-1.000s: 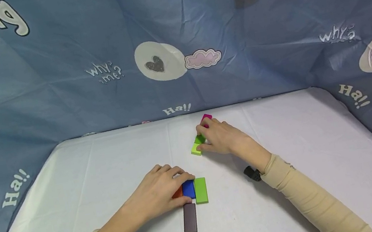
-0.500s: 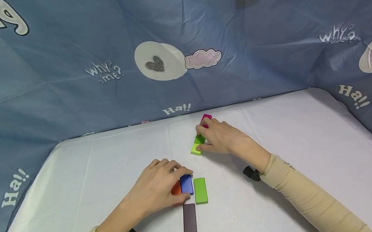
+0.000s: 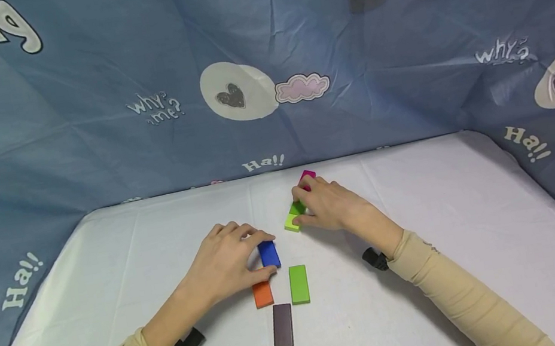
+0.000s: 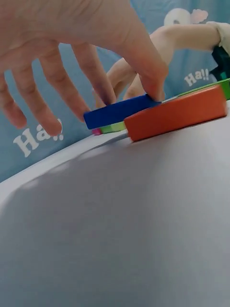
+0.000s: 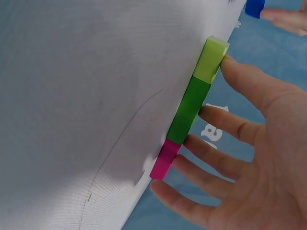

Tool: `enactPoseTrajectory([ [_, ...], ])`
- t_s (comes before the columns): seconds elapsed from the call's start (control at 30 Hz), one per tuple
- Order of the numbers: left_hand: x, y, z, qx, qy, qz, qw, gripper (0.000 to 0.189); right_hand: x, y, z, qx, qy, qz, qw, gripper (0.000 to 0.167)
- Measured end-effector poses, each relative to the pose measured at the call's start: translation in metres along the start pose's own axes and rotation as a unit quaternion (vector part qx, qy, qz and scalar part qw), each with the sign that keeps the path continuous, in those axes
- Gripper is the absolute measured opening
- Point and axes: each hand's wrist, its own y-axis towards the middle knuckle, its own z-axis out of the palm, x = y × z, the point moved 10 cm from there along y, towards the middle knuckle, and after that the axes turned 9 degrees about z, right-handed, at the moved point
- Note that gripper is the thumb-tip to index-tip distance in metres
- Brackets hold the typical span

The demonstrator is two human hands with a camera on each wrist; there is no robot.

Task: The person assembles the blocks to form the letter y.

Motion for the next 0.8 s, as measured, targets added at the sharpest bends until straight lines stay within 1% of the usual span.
enactPoseTrajectory([
  [0.13,0.012,0.003,0.000,-0.006,0.006,-0.026,0.9996,0.052,0.000,-0.001,0.000,-0.001,0.002,0.001,1.0000,0.045],
  [0.23,0.018,0.005,0.002,-0.012,0.005,-0.036,0.9993,0.052,0.000,-0.001,0.000,-0.002,0.001,0.001,1.0000,0.045],
  [0.43,0.025,0.008,0.005,-0.016,0.005,-0.043,0.9989,0.053,0.001,0.000,0.001,-0.001,-0.002,0.001,1.0000,0.046],
  [0.63,0.029,0.014,0.003,-0.023,0.016,-0.035,0.9990,0.053,0.000,0.000,0.000,-0.004,0.000,0.002,1.0000,0.046],
  [0.8,0.034,0.021,0.003,-0.020,0.005,-0.045,0.9988,0.052,0.000,-0.001,0.000,-0.002,0.004,0.002,1.0000,0.045],
])
